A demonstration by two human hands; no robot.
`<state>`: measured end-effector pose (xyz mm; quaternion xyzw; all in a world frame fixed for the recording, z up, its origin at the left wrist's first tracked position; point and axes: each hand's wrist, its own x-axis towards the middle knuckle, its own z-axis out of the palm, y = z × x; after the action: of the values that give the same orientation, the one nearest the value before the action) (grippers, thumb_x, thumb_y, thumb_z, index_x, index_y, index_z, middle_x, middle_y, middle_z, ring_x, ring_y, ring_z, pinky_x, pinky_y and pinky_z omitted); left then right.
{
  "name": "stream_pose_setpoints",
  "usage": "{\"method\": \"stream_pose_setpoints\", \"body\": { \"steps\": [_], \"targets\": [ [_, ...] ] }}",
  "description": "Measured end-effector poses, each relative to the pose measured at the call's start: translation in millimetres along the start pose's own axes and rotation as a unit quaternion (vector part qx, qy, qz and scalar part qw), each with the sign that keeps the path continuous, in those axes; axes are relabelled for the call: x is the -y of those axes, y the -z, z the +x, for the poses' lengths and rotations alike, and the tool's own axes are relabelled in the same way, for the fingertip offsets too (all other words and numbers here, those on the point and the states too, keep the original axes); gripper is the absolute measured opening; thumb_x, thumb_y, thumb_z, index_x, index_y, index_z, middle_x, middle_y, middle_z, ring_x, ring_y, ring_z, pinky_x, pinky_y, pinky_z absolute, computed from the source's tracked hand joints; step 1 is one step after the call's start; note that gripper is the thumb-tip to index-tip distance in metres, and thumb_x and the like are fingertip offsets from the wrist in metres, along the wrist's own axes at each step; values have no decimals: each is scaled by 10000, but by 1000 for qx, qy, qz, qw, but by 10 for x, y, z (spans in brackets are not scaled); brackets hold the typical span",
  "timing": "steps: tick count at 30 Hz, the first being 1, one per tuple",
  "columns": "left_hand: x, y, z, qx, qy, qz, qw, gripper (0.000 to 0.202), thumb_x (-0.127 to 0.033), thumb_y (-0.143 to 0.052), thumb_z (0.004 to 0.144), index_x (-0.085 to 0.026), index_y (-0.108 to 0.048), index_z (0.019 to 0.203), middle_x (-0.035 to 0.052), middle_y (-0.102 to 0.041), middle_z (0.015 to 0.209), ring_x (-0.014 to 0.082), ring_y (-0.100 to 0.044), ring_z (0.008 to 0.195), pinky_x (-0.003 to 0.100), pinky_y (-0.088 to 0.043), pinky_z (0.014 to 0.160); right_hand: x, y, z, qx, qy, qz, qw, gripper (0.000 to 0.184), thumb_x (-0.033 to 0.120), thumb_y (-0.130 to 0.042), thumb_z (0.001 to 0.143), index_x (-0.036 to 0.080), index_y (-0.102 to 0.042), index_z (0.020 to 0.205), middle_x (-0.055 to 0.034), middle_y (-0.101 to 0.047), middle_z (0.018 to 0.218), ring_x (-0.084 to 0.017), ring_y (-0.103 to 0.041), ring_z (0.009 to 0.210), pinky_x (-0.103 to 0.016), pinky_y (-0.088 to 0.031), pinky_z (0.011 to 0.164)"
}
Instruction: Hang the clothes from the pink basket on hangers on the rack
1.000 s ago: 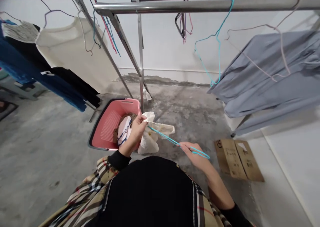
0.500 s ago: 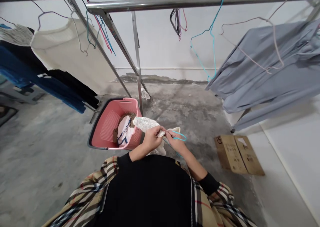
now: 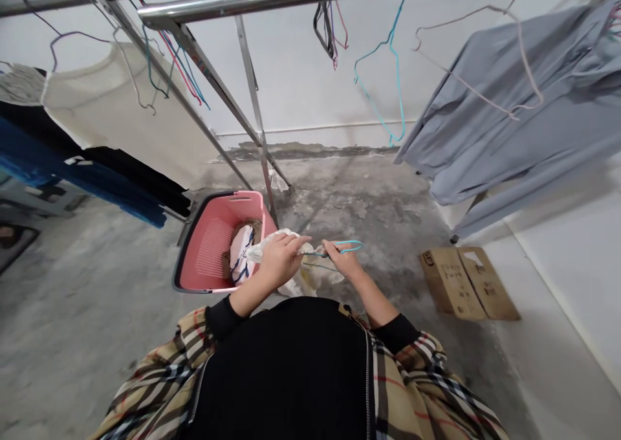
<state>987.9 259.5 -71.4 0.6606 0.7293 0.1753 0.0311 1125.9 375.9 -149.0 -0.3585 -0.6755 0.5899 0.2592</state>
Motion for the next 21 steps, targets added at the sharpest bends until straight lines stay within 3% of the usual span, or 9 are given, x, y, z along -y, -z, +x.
{"method": "stream_pose_setpoints", "body": {
  "steps": [4, 6, 10, 12, 14, 16, 19, 21],
  "targets": [
    [-66, -122, -48, 82, -103, -34, 991, 392, -127, -568, 786, -230, -651, 1155, 66, -685, 942, 217, -583, 894, 368, -415, 830, 39, -70, -16, 2, 9, 26, 1000, 544, 635, -567, 742, 195, -506, 427, 2, -483, 464, -120, -459, 504, -273, -409, 573],
    [-61, -117, -59, 85, -127, -30, 988, 388, -134, -570, 797, -246, -653, 1160, 65, -675, 932, 215, -575, 909, 373, -401, 847, 24, -113, -32, -12, 6, 44, 999, 559, 663, -542, 749, 193, -508, 447, 0, -493, 480, -117, -458, 501, -267, -404, 548],
    [-18, 60, -29, 10, -60, 45, 997, 305, -257, -566, 877, -308, -657, 1163, 89, -638, 1051, 248, -548, 992, 395, -386, 864, 46, -141, -39, -58, -7, 73, 996, 576, 700, -467, 781, 197, -527, 508, -3, -502, 501, -103, -409, 454, -248, -354, 463],
    [-9, 157, -1, 29, -30, 72, 996, 277, -340, -526, 916, -307, -661, 1156, 86, -632, 1010, 225, -568, 901, 336, -403, 770, 120, -121, -16, -60, -6, 82, 995, 567, 688, -462, 797, 199, -541, 521, -1, -494, 490, -99, -402, 444, -244, -352, 460],
    [-7, 232, 20, 72, -19, 84, 994, 283, -368, -472, 948, -307, -663, 1147, 55, -624, 881, 184, -574, 769, 275, -374, 642, 215, -60, 30, -36, -3, 86, 996, 535, 667, -507, 790, 197, -581, 544, 9, -474, 461, -99, -409, 439, -242, -360, 466],
    [6, 297, 25, 86, -12, 91, 992, 282, -357, -454, 960, -326, -657, 1153, 30, -609, 823, 161, -573, 709, 254, -326, 570, 282, 67, 94, 32, 1, 88, 996, 457, 625, -600, 751, 186, -657, 634, 13, -519, 490, -108, -475, 478, -238, -399, 499],
    [48, 414, -10, 59, -4, 102, 993, 275, -350, -467, 959, -352, -653, 1162, 14, -604, 824, 149, -573, 694, 252, -299, 543, 206, 371, 205, 176, -4, 99, 979, 413, 519, -705, 711, 175, -719, 939, -23, -684, 800, -142, -622, 744, -249, -478, 681],
    [73, 506, -54, 35, 0, 108, 994, 271, -353, -469, 958, -363, -662, 1149, 13, -605, 823, 147, -568, 695, 253, -298, 538, 13, 578, 268, 187, -45, 98, 976, 478, 483, -707, 726, 181, -678, 1095, -41, -685, 986, -144, -621, 887, -250, -472, 766]
  ]
}}
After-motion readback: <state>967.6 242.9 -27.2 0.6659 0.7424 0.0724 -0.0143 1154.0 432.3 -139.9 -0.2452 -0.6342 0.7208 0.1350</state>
